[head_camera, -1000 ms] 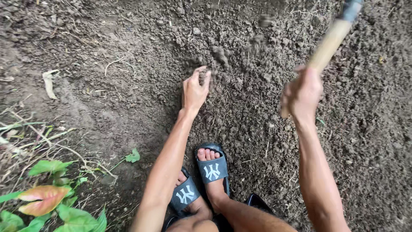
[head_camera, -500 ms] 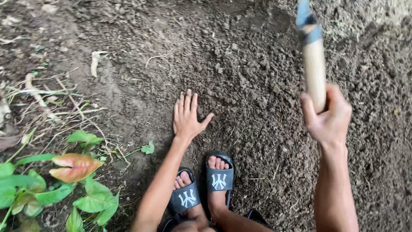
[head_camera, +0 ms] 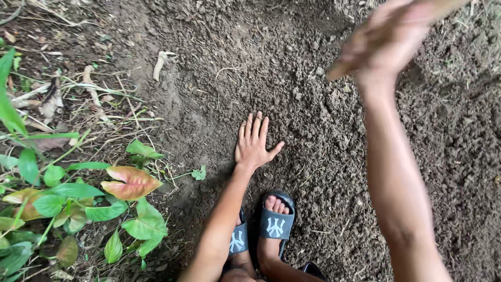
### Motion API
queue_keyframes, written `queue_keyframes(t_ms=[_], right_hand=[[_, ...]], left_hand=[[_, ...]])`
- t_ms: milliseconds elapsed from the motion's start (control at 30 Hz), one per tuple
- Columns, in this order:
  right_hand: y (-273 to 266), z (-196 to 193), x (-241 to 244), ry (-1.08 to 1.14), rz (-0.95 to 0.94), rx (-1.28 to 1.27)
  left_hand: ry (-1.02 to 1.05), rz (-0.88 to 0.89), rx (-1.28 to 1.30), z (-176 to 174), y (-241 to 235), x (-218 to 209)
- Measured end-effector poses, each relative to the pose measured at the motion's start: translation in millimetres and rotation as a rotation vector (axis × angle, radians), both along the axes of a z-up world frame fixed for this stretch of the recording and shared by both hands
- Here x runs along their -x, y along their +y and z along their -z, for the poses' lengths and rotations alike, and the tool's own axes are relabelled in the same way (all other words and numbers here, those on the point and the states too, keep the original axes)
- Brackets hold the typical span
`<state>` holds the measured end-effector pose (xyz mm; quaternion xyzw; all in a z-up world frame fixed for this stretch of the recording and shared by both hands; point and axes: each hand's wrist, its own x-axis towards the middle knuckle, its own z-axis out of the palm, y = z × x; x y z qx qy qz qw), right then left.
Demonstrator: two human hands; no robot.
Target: The person uses a small hoe to break up and level soil in a garden bed. They repeatedly strike the ground and smooth the surface with their hand, working across a small area near some low-lying plants.
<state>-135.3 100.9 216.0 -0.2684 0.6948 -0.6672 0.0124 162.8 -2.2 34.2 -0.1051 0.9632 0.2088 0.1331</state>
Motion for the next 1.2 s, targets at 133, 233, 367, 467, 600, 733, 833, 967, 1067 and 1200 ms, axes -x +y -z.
queue_keyframes(t_ms=[133,233,367,467,600,733,833,967,1067,1200], right_hand=[[-61,45,-52,-0.528,0.076,-0.793],[-64,39,-73,-0.627,0.016,-0.942],[-41,5,-56,-0.550,0.038,-0.785],[-33,-1,-40,-0.429,0.037,-0.374],[-51,31,-31,-0.249,-0.054,-0.070],[-61,64,-63,-0.728,0.034,-0.928],[-48,55,-77,-0.654,-0.083,-1.152],[-24,14,-69,-0.576,0.035,-0.796],[-31,7,-56,-0.426,0.053,-0.251],[-59,31,-59,-0.299,0.040,-0.081]], left_hand=[[0.022,-0.011,-0.018,-2,1,0],[-0.002,0.008,0.015,-2,-1,-3],[-0.035,0.014,-0.010,1,0,2],[-0.030,0.005,-0.024,3,2,2],[-0.030,0.016,0.009,1,2,2],[-0.058,0.025,0.032,-3,3,3],[-0.033,0.008,0.009,-3,1,2],[-0.020,0.007,0.000,0,2,5],[-0.012,-0.011,-0.016,0,3,1],[0.018,-0.018,-0.004,-3,2,1]])
